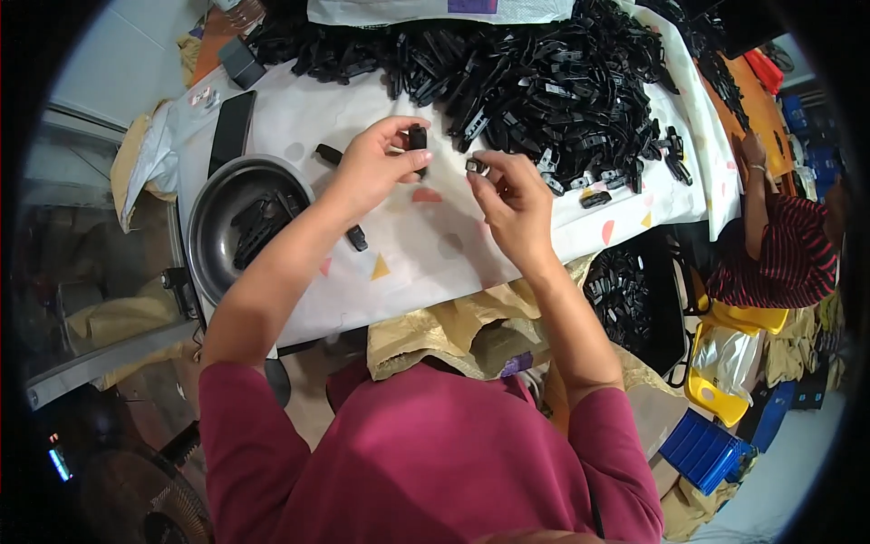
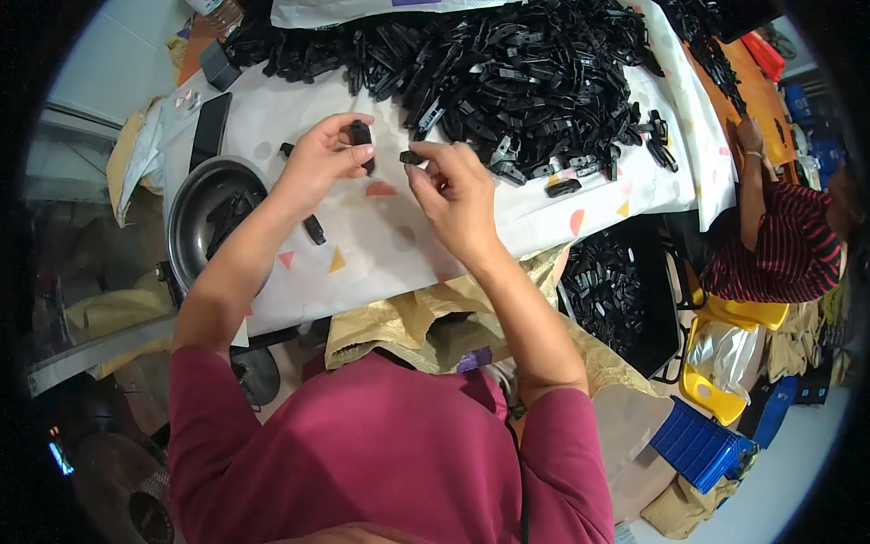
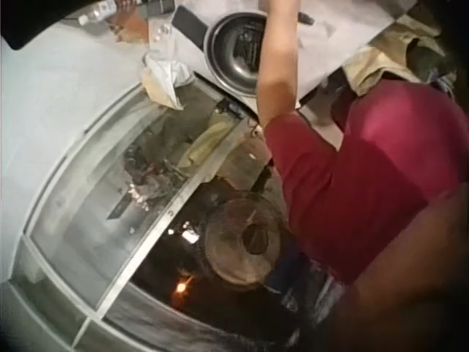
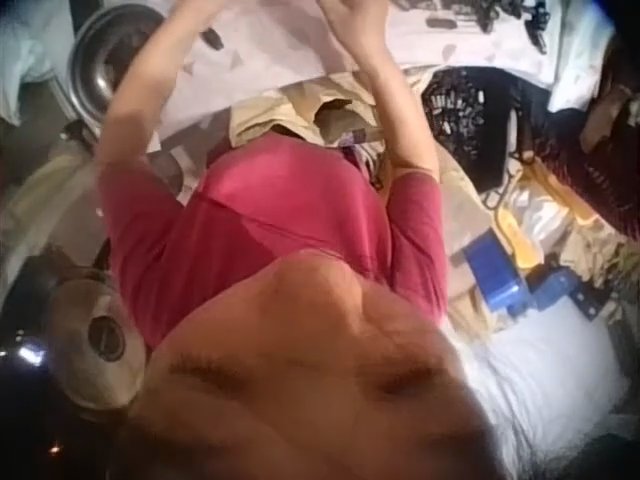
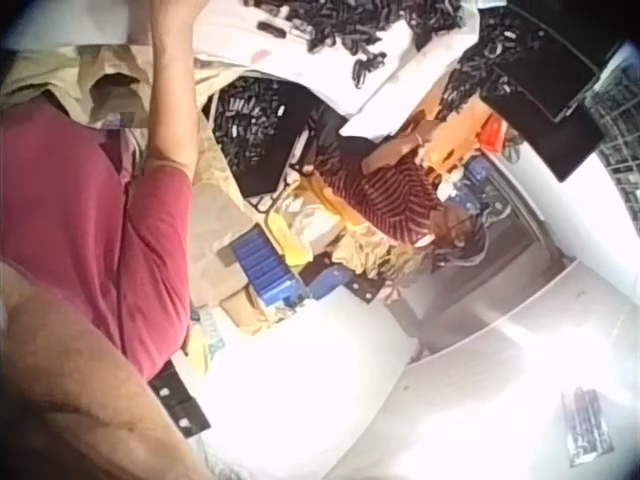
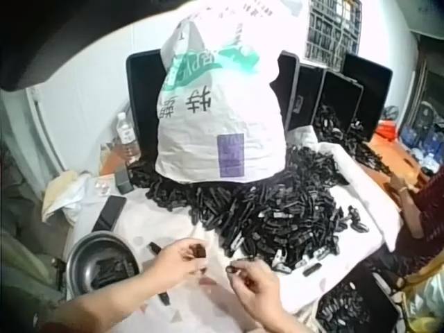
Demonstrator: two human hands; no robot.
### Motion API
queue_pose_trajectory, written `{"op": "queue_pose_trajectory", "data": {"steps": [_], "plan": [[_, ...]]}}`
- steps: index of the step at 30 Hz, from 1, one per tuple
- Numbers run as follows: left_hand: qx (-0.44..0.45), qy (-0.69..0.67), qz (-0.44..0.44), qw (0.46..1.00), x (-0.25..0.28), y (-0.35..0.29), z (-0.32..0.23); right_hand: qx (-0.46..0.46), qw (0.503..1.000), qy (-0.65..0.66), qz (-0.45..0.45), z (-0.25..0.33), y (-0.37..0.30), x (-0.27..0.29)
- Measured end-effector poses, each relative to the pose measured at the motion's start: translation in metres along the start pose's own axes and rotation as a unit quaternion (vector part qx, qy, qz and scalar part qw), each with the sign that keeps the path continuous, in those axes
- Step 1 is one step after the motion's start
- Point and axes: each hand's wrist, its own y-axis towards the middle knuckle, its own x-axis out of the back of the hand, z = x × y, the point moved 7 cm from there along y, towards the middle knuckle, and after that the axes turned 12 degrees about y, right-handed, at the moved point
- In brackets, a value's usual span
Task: Assembling or inspecting black plastic components at a manufacturing workbench.
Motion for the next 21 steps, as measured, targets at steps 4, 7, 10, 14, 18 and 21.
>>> {"op": "queue_pose_trajectory", "data": {"steps": [4, 7, 10, 14, 18, 21], "plan": [[0.126, -0.440, 0.072, 0.886, -0.023, -0.020, -0.010, 0.056, 0.998, 0.016, 0.024, 0.018, -0.009, -0.012], [0.093, -0.471, 0.015, 0.877, -0.012, -0.028, -0.024, 0.001, 1.000, 0.028, 0.011, 0.026, -0.011, -0.010], [0.042, -0.409, 0.043, 0.911, -0.017, -0.030, -0.034, -0.045, 0.997, 0.066, -0.003, 0.014, -0.012, -0.007], [-0.041, -0.283, 0.015, 0.958, -0.018, -0.034, -0.047, 0.082, 0.996, -0.025, -0.023, 0.029, -0.016, -0.008], [0.037, -0.450, -0.009, 0.892, -0.017, -0.035, -0.036, 0.043, 0.990, 0.099, -0.094, 0.041, -0.025, 0.005], [0.017, -0.464, -0.008, 0.886, -0.018, -0.040, -0.047, 0.080, 0.990, 0.104, -0.047, 0.053, -0.025, -0.004]]}}
